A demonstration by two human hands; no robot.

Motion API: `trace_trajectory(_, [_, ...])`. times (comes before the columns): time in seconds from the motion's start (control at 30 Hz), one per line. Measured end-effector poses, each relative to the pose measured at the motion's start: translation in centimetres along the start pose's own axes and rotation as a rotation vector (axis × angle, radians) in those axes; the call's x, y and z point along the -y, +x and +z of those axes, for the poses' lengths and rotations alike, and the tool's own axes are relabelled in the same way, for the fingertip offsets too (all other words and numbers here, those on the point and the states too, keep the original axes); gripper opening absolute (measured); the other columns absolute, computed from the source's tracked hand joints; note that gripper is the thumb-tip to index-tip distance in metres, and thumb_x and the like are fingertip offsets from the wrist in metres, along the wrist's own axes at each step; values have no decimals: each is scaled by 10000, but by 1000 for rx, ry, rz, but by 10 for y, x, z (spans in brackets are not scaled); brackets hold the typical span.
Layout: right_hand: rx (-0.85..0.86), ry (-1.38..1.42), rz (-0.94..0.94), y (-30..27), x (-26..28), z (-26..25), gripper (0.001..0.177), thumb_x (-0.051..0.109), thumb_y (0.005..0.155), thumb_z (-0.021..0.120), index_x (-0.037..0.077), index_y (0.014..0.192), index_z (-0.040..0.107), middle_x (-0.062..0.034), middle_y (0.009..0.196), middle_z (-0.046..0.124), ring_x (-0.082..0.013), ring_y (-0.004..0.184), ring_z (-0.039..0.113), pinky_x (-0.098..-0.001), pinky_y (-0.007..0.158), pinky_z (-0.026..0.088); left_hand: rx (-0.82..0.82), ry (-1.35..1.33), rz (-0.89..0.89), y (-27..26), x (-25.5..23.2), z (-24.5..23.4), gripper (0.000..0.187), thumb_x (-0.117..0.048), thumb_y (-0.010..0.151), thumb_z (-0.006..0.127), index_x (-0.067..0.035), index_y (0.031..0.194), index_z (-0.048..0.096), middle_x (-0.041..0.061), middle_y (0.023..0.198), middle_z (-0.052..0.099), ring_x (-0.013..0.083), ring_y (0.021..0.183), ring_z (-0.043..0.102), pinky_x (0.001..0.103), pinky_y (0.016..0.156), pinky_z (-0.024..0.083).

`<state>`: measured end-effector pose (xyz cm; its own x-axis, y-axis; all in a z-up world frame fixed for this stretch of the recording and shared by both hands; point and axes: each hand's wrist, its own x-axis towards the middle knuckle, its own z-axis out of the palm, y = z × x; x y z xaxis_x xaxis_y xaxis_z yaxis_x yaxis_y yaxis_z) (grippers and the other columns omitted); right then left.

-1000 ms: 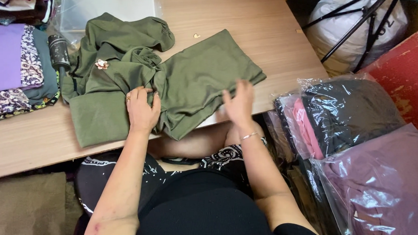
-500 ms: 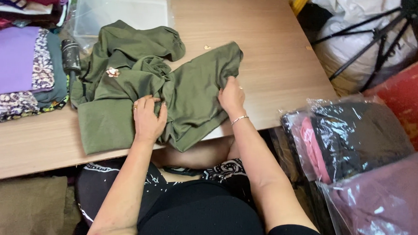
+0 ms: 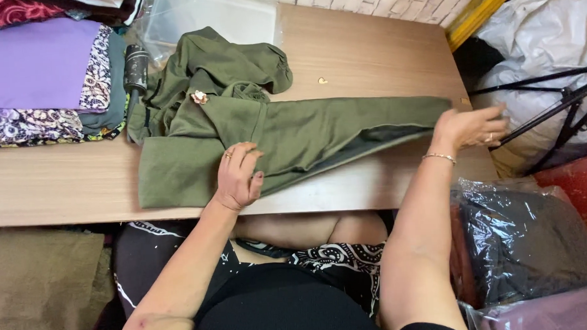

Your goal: The person cleans a green garment with a lint roller by hand and then folds it on a low wooden surface.

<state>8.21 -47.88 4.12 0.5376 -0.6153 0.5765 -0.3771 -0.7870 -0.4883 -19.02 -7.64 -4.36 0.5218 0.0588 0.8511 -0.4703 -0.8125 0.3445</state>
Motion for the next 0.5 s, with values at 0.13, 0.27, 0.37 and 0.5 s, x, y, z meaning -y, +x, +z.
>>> trace_trajectory(0.13, [402,323,-322,-105,75,-82,618,76,967,779,-41,1477,451,-353,1440,419,-517,1415,356,-672,1177,200,147,195,-25,-20,19,31,489,-488,1034,431,-83,1200,648,178,1286,602,398,1268,554,536,1120,374])
trace_trajectory(0.27, [815,364,-774,-234,63,-64,618,364,963,727,8,1439,560,-378,1464,446,-572,1447,315,-647,1177,238,510,369,-206,-10,-5,28,553,-501,944,596,-79,1288,691,199,1380,635,429,1385,494,594,1182,289])
trace_trajectory(0.37, [1068,-21,-901,-268,63,-76,784,642,1021,433,137,1613,334,-272,1678,168,-532,1540,93,-705,1201,51,720,384,-242,-9,0,27,642,-475,946,586,-86,1456,560,191,1561,475,460,1476,353,625,1216,199])
trace_trajectory(0.5, [1084,-138,-895,-252,57,-94,789,682,1021,342,208,1644,247,-167,1719,132,-496,1552,88,-773,1159,47,757,265,-320,-11,8,14,577,-383,926,646,-61,1403,600,172,1564,468,435,1483,359,582,1228,214])
